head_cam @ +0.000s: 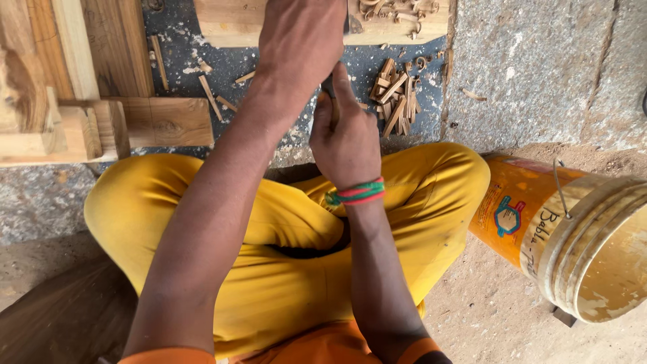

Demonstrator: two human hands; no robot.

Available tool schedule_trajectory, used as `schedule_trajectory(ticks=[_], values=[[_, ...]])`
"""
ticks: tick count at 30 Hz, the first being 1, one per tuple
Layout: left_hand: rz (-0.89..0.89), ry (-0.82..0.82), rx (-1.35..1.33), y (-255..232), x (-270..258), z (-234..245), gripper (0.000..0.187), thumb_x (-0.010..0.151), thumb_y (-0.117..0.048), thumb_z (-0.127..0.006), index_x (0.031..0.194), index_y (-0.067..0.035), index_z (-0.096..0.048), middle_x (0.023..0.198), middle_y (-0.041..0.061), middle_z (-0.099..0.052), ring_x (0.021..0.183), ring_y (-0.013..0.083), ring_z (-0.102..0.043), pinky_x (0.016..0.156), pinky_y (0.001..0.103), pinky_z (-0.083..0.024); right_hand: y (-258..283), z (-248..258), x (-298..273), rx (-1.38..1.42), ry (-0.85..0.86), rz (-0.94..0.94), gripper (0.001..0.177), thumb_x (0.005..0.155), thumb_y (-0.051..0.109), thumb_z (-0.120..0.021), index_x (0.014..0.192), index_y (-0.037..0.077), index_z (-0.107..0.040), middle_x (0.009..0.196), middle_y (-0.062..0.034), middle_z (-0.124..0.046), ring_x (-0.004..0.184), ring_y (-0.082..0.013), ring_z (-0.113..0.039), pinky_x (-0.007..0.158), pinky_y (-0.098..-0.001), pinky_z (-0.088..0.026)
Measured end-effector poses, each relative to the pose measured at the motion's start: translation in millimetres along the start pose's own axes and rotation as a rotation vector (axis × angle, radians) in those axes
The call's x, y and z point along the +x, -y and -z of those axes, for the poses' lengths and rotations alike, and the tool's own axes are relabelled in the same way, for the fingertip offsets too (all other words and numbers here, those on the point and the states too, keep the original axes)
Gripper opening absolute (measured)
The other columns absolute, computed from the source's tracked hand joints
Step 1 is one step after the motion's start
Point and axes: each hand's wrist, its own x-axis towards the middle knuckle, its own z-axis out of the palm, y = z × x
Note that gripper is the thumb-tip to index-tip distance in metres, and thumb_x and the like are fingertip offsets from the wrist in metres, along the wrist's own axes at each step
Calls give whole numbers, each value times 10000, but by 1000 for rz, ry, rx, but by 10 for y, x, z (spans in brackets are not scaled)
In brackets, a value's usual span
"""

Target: The person sits cross-legged on the floor and uses a chisel to carve a piece of wood. They repeatedly strike the chisel with a mallet to shape the wood, creating shavings that accumulate on the work surface.

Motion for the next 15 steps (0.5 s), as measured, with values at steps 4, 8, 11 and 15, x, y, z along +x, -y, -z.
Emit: schedule_trajectory(ticks=[4,8,11,15], values=[[-43,-158,-119,124,-127,208,140,797,-7,-735,935,-18,-755,718,127,-723,610,241,-718,617,384,-606,27,-64,-119,14,-64,19,434,1076,121,-571,1494,15,-528,621,-143,-613,507,-212,-647,507,-382,-461],[99,-133,-121,330,-101,322,155,910,-76,-757,762,-41,-731,648,121,-702,582,262,-699,618,420,-586,-67,65,-316,268,-76,-116,408,1131,214,-508,1496,32,-522,714,-33,-634,545,-92,-605,480,-298,-464],[-14,-216,11,357,-43,292,114,876,-31,-749,767,-56,-731,680,123,-703,645,267,-712,645,435,-582,-145,223,-631,526,-93,-260,455,1127,255,-520,1513,16,-493,759,21,-555,589,-45,-501,498,-250,-414],[-205,-523,123,293,-29,93,204,795,-14,-684,927,-134,-782,824,49,-765,724,213,-733,706,392,-593,-307,201,-801,712,-87,-365,478,1098,252,-535,1507,16,-456,721,56,-503,554,-27,-453,468,-218,-365]])
